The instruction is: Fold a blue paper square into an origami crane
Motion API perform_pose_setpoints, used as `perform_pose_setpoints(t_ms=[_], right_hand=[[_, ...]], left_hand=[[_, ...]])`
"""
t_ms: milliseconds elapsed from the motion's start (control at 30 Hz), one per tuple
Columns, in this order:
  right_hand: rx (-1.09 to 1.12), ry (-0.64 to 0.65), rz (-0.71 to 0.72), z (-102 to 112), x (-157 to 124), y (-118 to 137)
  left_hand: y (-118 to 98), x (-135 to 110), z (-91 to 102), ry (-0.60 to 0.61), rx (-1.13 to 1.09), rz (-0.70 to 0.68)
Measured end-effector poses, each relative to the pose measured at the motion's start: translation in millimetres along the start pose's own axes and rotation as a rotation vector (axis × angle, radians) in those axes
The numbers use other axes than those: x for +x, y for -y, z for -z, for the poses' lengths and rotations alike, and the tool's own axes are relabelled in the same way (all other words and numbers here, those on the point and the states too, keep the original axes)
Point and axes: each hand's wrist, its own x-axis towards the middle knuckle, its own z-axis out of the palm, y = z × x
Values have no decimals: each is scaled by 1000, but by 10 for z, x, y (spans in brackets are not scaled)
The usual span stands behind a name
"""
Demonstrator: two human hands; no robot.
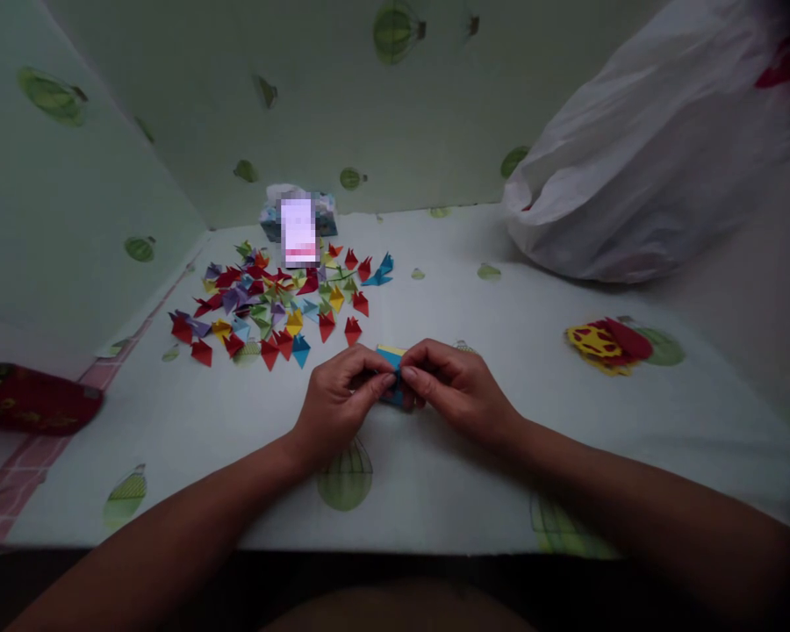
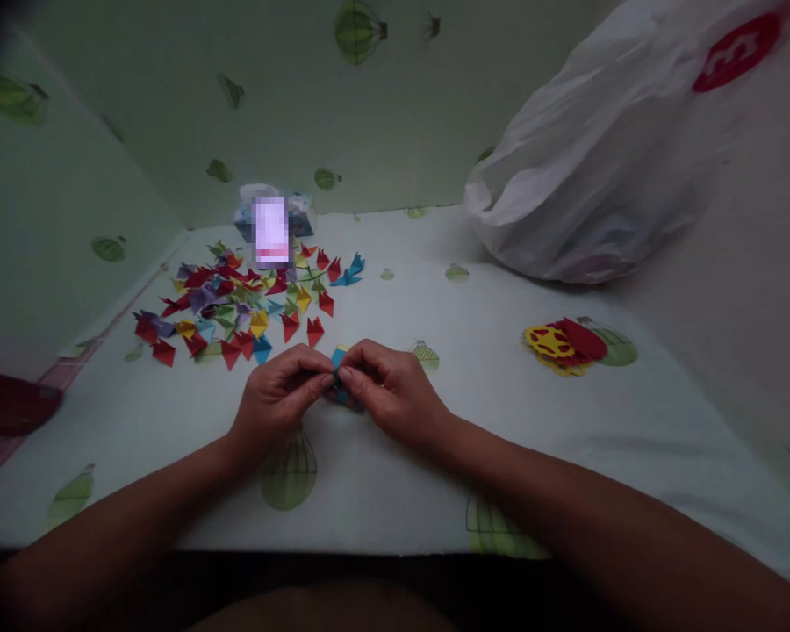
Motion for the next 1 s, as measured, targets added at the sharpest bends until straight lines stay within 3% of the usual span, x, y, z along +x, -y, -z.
perform_pose_setpoints(t_ms=[233, 467, 767, 867, 1000], right_hand=[[-174, -42, 56, 5, -12, 39], [-194, -51, 71, -4, -13, 24], [-365, -103, 169, -31, -8, 3], [-375, -90, 184, -30, -8, -6], [-370, -122, 186, -17, -7, -29]], left_hand=[[-38, -12, 2, -14, 226, -161], [-19, -24, -5, -13, 205, -111], [-37, -31, -9, -19, 237, -145], [-34, -35, -8, -33, 195, -95], [-12, -6, -4, -33, -90, 151]])
